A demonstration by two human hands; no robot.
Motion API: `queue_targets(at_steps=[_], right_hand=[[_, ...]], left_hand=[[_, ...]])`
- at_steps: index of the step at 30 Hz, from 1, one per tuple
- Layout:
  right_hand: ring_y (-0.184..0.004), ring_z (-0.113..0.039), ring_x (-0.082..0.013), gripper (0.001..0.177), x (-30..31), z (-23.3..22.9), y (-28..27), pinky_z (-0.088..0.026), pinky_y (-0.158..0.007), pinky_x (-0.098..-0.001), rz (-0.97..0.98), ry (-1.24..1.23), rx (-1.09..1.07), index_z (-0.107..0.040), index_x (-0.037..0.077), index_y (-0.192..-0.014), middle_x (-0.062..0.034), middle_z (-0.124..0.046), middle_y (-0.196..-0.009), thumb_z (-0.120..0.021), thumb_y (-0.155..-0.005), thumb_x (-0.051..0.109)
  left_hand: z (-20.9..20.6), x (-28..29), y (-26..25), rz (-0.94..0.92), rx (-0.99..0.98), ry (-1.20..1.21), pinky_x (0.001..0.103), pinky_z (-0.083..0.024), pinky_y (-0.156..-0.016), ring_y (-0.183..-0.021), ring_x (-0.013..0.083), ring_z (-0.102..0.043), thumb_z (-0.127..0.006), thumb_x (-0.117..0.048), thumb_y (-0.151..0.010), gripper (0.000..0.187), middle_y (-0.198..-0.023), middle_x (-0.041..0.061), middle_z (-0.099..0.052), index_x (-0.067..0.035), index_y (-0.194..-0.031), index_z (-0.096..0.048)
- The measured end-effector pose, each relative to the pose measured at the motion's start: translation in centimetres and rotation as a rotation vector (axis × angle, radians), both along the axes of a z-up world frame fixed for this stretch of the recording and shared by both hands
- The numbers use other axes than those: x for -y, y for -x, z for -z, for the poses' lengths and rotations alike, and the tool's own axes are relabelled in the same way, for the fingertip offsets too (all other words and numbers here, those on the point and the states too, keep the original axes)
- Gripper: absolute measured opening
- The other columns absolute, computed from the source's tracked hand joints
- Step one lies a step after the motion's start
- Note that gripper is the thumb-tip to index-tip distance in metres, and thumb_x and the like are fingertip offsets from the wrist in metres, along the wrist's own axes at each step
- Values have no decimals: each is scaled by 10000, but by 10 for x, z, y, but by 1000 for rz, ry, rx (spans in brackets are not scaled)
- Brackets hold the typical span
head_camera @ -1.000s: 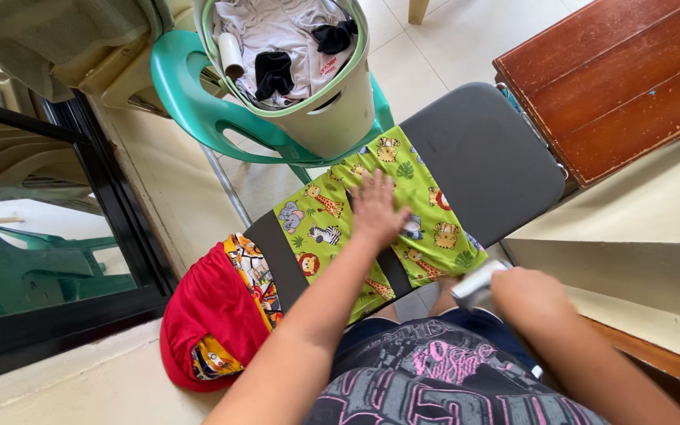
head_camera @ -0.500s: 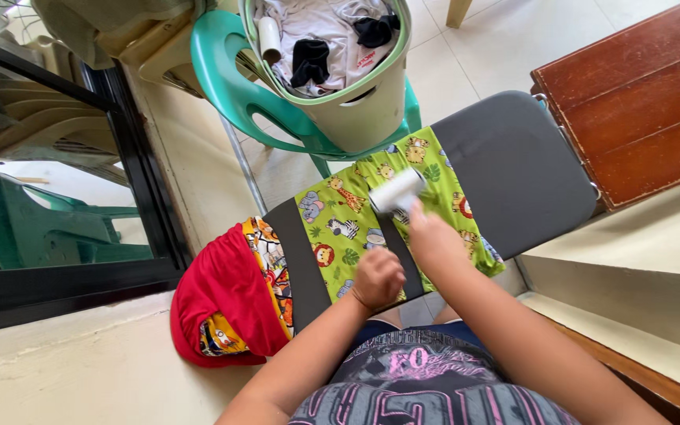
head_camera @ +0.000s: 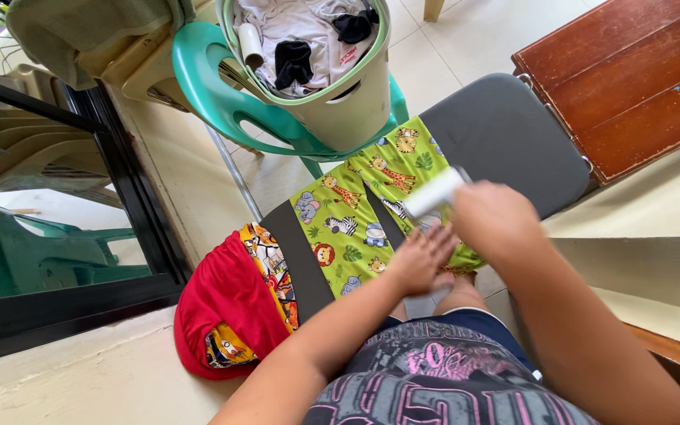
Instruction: The person uses a lint roller to remove debris from both sides of a pair of green patterned shorts on a bench and then folds the shorts.
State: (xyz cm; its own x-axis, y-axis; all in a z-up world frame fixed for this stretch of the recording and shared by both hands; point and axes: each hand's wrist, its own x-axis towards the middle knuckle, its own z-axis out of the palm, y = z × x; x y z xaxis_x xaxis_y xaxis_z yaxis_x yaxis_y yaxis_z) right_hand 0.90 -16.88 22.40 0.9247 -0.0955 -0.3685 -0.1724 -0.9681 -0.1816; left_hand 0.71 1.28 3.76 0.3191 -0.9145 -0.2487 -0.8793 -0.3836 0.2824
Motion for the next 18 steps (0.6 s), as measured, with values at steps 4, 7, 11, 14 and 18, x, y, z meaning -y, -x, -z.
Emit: queue_targets(at_steps=[4,7,11,14,18], right_hand=[[-755,-720,-410,476,-46,67,-81,-575,-638,-511,149,-88,379,-562,18,-1311,-214,-704,-833,-655,-921,275],[-812,-725,-397,526,-55,106,-51,-574,-685,-518,153,-157,297,-495,51,-1393,-202,-711,-862,-638,-935,268],[-805,-726,-407,345,-27,90,59,-566,-705,-552,138,-190,136,-527,57,-1268,-196,-720,-861,-525,-947,184],[-850,-742,-372,262,-6,56,118,-587,-782,-519,100,-41,-187,-552,74,-1156,-179,-742,-852,-532,-968,256],[-955,-751,-314,180,31,25,112,-603,-854,-476,-19,82,-505,-748,150,-994,-127,-758,-983,-601,-902,202]], left_hand=[[11,-24,42,258,-228,161,476,-351,-1249,-1229,351,-608,-463,-601,-1008,633,-1226,148,-632,-128,-1401,-612],[11,-50,24,122,-236,598,419,-517,-868,-909,311,-700,-648,-365,-1019,223,-970,84,-685,-145,-984,-630],[-1,-51,-34,-435,78,826,454,-489,-839,-824,293,-598,-618,-181,-993,108,-872,82,-596,-98,-954,-561],[-5,-26,-80,-597,212,703,481,-400,-1107,-1249,351,-525,-570,-295,-1001,300,-1262,145,-585,-89,-1220,-573],[12,35,-106,-481,386,290,613,-142,-1169,-1509,420,-238,-426,-605,-916,765,-1630,207,-309,-86,-1474,-352]])
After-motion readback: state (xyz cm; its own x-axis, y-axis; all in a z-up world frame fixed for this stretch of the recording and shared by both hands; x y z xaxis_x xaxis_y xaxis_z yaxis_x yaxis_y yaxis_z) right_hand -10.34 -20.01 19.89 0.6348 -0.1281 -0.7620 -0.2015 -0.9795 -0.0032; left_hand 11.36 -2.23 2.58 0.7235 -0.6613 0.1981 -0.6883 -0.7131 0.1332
